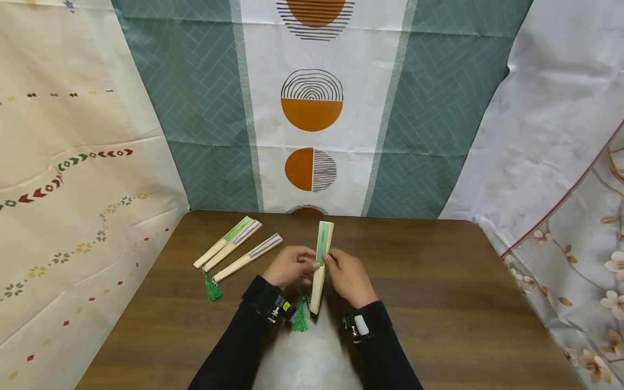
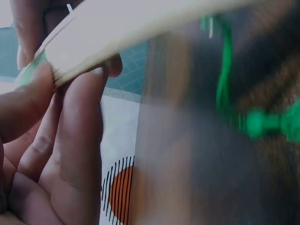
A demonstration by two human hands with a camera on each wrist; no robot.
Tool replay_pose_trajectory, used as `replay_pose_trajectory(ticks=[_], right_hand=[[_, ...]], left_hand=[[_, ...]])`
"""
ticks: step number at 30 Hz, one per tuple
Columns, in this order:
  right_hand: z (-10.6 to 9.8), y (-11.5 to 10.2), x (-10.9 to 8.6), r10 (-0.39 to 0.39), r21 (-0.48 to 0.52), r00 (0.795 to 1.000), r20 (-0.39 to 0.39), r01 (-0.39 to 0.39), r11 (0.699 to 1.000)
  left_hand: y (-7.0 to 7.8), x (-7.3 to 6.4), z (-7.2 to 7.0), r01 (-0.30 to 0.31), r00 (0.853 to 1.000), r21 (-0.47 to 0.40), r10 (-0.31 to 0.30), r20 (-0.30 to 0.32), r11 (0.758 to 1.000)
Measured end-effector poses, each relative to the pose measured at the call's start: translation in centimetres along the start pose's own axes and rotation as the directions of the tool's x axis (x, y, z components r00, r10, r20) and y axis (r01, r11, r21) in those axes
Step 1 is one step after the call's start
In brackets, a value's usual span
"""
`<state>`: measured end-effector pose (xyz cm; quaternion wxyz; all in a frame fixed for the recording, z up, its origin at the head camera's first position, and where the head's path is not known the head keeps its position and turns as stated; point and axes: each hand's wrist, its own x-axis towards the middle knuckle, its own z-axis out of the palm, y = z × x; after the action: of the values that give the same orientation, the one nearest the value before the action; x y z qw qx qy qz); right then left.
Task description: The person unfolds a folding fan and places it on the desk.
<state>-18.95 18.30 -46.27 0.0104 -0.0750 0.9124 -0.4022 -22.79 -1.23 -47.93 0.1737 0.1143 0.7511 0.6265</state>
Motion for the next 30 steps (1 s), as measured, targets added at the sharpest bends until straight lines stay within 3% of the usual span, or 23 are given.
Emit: replay_pose_trajectory(ticks=[7,20,30], right_hand=[[0.2,-0.1,0.0,0.072,0.059,0.997,0.005,-0.072,0.996],[0.2,0.0,0.3,0.078,0.103,0.995,-0.061,-0.072,0.992],[0.0,-0.2,0.3,0.118,0.152,0.989,-0.093,-0.103,0.983]], left_hand=[[0.3,0.5,0.7,0.016,0.999,0.073,-0.014,-0.028,0.997],[0.7,1.2,1.6,0.005,0.991,0.034,-0.001,-0.135,0.999],[0.9,1.0,1.8,-0.021,0.987,0.026,0.024,-0.157,0.999]])
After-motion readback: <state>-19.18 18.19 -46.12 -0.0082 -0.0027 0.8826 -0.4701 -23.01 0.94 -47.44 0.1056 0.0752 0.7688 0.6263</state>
